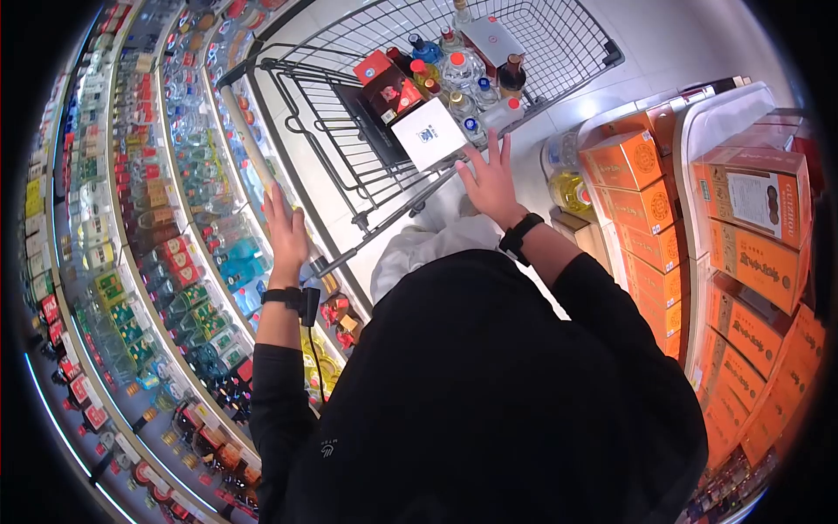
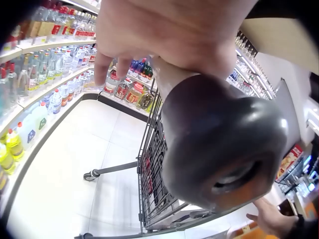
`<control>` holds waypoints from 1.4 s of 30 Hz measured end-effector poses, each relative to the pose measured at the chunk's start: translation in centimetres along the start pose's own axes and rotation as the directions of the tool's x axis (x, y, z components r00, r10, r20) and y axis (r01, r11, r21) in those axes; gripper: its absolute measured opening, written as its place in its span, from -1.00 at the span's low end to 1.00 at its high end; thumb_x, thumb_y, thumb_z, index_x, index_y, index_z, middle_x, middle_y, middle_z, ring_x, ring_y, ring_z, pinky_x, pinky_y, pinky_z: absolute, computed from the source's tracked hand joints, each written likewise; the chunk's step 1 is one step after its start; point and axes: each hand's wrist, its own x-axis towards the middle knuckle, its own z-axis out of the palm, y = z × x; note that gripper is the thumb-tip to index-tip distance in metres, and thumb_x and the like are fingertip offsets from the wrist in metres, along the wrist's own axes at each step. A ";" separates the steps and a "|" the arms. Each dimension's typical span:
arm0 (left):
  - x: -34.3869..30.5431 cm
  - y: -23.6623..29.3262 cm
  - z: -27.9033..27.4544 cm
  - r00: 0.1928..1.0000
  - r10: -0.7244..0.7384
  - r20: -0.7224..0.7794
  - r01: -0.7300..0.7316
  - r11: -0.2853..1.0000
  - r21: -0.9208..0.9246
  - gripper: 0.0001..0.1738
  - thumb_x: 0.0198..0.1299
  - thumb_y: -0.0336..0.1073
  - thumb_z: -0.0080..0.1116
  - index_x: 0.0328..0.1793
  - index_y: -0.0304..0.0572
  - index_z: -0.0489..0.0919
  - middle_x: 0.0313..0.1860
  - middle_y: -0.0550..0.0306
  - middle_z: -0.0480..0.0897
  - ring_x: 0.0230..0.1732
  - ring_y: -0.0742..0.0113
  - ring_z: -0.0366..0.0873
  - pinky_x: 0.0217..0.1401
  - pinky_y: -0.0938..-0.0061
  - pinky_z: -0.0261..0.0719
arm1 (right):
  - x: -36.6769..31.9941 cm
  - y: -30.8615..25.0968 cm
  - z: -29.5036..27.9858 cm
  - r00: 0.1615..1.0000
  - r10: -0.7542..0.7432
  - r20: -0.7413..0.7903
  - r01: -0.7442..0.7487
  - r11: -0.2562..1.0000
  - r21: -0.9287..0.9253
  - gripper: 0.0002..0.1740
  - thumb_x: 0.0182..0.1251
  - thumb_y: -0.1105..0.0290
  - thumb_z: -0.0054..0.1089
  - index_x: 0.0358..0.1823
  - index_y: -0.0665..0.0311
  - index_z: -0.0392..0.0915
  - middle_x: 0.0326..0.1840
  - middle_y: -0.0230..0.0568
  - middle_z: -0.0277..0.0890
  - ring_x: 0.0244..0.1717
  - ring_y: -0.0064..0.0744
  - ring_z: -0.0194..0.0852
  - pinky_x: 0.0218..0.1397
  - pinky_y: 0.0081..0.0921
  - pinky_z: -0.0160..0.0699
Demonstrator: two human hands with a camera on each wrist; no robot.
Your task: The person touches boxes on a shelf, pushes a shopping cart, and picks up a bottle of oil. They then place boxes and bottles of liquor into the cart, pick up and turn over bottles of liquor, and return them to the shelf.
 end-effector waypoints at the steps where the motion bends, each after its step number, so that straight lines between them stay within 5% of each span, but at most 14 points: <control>1: 0.0 -0.3 -0.1 1.000 -0.024 0.013 0.024 0.999 0.033 -0.27 0.21 -0.28 -0.07 0.52 -0.15 0.02 0.49 -0.43 -0.11 0.49 -0.34 -0.13 0.49 0.05 -0.12 | -0.2 0.2 0.3 0.999 -0.031 -0.014 0.031 0.999 -0.009 -0.58 0.30 0.09 0.08 0.04 0.22 0.51 0.34 0.48 0.00 0.38 0.59 -0.23 0.43 0.17 -0.17; 12: 1.5 -0.8 -3.3 0.949 0.217 0.228 -0.285 0.900 0.330 -0.18 0.12 0.02 0.12 0.47 -0.12 0.15 0.52 -0.33 -0.19 0.55 -0.20 -0.34 0.44 -0.20 -0.47 | -0.6 -2.3 1.8 0.973 0.108 -0.204 -0.122 0.991 -0.057 -0.59 0.24 0.04 0.12 -0.19 0.29 0.53 0.31 0.49 0.08 0.41 0.49 -0.22 0.49 0.07 -0.31; 16: 3.3 -2.8 -4.4 0.865 0.417 0.277 -0.479 0.851 0.215 -0.25 0.06 0.06 0.18 0.37 -0.08 0.35 0.48 -0.34 -0.06 0.52 -0.20 -0.17 0.42 -0.22 -0.40 | -0.6 -2.4 4.4 0.923 0.242 -0.300 -0.263 0.964 -0.031 -0.68 0.18 0.18 0.13 -0.21 0.29 0.52 0.37 0.46 0.01 0.41 0.51 -0.24 0.48 0.05 -0.21; 18: 5.5 -5.1 -4.6 0.819 0.533 0.213 -0.568 0.807 0.162 -0.41 0.08 -0.07 0.21 0.24 -0.12 0.48 0.39 -0.26 0.20 0.42 -0.12 0.10 0.43 -0.08 -0.13 | -0.5 -2.7 5.8 0.893 0.248 -0.375 -0.309 0.945 -0.109 -0.72 0.15 0.26 0.11 -0.20 0.28 0.51 0.38 0.46 0.00 0.37 0.46 -0.06 0.44 -0.03 -0.04; 20: 8.4 -8.6 -3.8 0.811 0.567 0.143 -0.527 0.815 -0.240 -0.57 0.11 -0.27 0.21 0.13 -0.20 0.55 0.21 -0.15 0.45 0.26 -0.04 0.37 0.34 0.16 0.19 | -0.4 -2.5 7.3 0.810 0.529 -0.252 -0.413 0.821 0.393 -0.73 0.15 0.27 0.10 -0.18 0.27 0.52 0.37 0.45 0.01 0.29 0.33 0.16 0.37 -0.10 0.13; 21: 10.0 -8.9 -3.8 0.800 0.592 0.095 -0.549 0.787 -0.283 -0.67 0.12 -0.40 0.20 0.05 -0.27 0.58 0.04 -0.10 0.58 0.12 0.02 0.50 0.21 0.36 0.38 | -0.5 -1.3 8.7 0.818 0.425 -0.387 -0.403 0.904 0.141 -0.72 0.20 0.25 0.10 -0.16 0.25 0.54 0.37 0.45 0.01 0.16 0.21 0.34 0.25 -0.16 0.29; 24: 15.9 -11.9 -2.6 0.761 0.648 0.014 -0.617 0.731 -0.293 -0.67 0.15 -0.39 0.17 0.06 -0.32 0.56 0.08 -0.14 0.56 0.14 0.02 0.49 0.25 0.30 0.36 | -0.9 -0.6 11.4 0.753 0.451 -0.480 -0.497 0.867 0.035 -0.70 0.24 0.21 0.11 -0.13 0.26 0.57 0.29 0.41 0.17 0.11 0.18 0.38 0.20 -0.18 0.34; 25: 17.9 -12.8 -2.0 0.744 0.668 -0.014 -0.646 0.713 -0.272 -0.66 0.16 -0.39 0.16 0.07 -0.32 0.55 0.12 -0.16 0.53 0.19 0.01 0.45 0.28 0.29 0.33 | -1.2 -1.2 11.4 0.766 0.492 -0.413 -0.504 0.859 0.089 -0.69 0.30 0.22 0.11 -0.14 0.36 0.53 0.08 0.11 0.45 0.08 0.02 0.44 0.15 -0.35 0.38; 28: 23.7 -15.0 -0.9 0.749 0.662 -0.039 -0.650 0.722 -0.237 -0.62 0.18 -0.33 0.18 0.13 -0.22 0.54 0.27 -0.18 0.40 0.29 -0.03 0.36 0.32 0.26 0.27 | -2.7 -7.1 11.4 0.766 0.532 -0.361 -0.488 0.846 0.213 -0.71 0.28 0.26 0.16 -0.15 0.37 0.53 -0.06 -0.05 0.53 0.05 -0.13 0.47 0.16 -0.38 0.37; 31: 30.6 -15.8 0.0 0.692 0.715 -0.098 -0.721 0.682 -0.118 -0.54 0.20 -0.24 0.18 0.23 -0.15 0.48 0.35 -0.25 0.28 0.39 -0.10 0.20 0.39 0.20 0.16 | -3.1 -15.6 11.5 0.767 0.502 -0.400 -0.386 0.858 0.338 -0.73 0.21 0.32 0.20 -0.14 0.33 0.53 -0.21 -0.02 0.53 -0.14 -0.10 0.52 -0.05 -0.37 0.46; 34: 36.6 -14.4 1.0 0.699 0.701 -0.141 -0.714 0.695 -0.082 -0.47 0.23 -0.14 0.14 0.27 -0.22 0.43 0.39 -0.33 0.18 0.42 -0.15 0.13 0.43 0.15 0.09 | -1.8 -23.7 11.7 0.749 0.649 -0.133 -0.529 0.707 0.470 -0.74 0.25 0.29 0.15 -0.13 0.29 0.54 -0.20 -0.08 0.55 -0.19 -0.13 0.52 -0.14 -0.40 0.48; 37: 40.1 -13.1 3.8 0.728 0.685 -0.022 -0.674 0.710 -0.206 -0.35 0.27 -0.10 0.07 0.40 -0.27 0.24 0.39 -0.40 0.16 0.41 -0.18 0.14 0.43 0.20 0.08 | -0.8 -25.2 16.2 0.820 0.446 -0.358 -0.382 0.893 0.238 -0.75 0.26 0.25 0.14 -0.21 0.30 0.54 -0.18 -0.07 0.54 -0.21 -0.09 0.52 -0.24 -0.30 0.48; 40: 40.8 -11.9 6.5 0.717 0.695 0.055 -0.636 0.684 -0.357 -0.19 0.35 -0.05 -0.08 0.53 -0.28 -0.16 0.31 -0.49 0.26 0.36 -0.16 0.24 0.39 0.30 0.15 | 1.4 -25.4 16.3 0.748 0.402 -0.528 -0.482 0.876 -0.016 -0.69 0.28 0.17 0.11 -0.35 0.32 0.48 -0.33 -0.06 0.56 -0.34 -0.06 0.54 -0.29 -0.20 0.47; 42: 40.7 -11.1 6.6 0.779 0.530 0.334 -0.299 0.783 -0.546 -0.15 0.38 0.00 -0.18 0.52 -0.28 -0.33 0.20 -0.50 0.38 0.31 -0.13 0.32 0.35 0.31 0.18 | 3.1 -25.2 15.6 0.526 0.769 -0.363 -0.794 0.597 0.113 -0.58 0.31 0.05 0.04 -0.46 0.29 0.41 -0.54 -0.09 0.54 -0.50 -0.05 0.52 -0.35 -0.16 0.44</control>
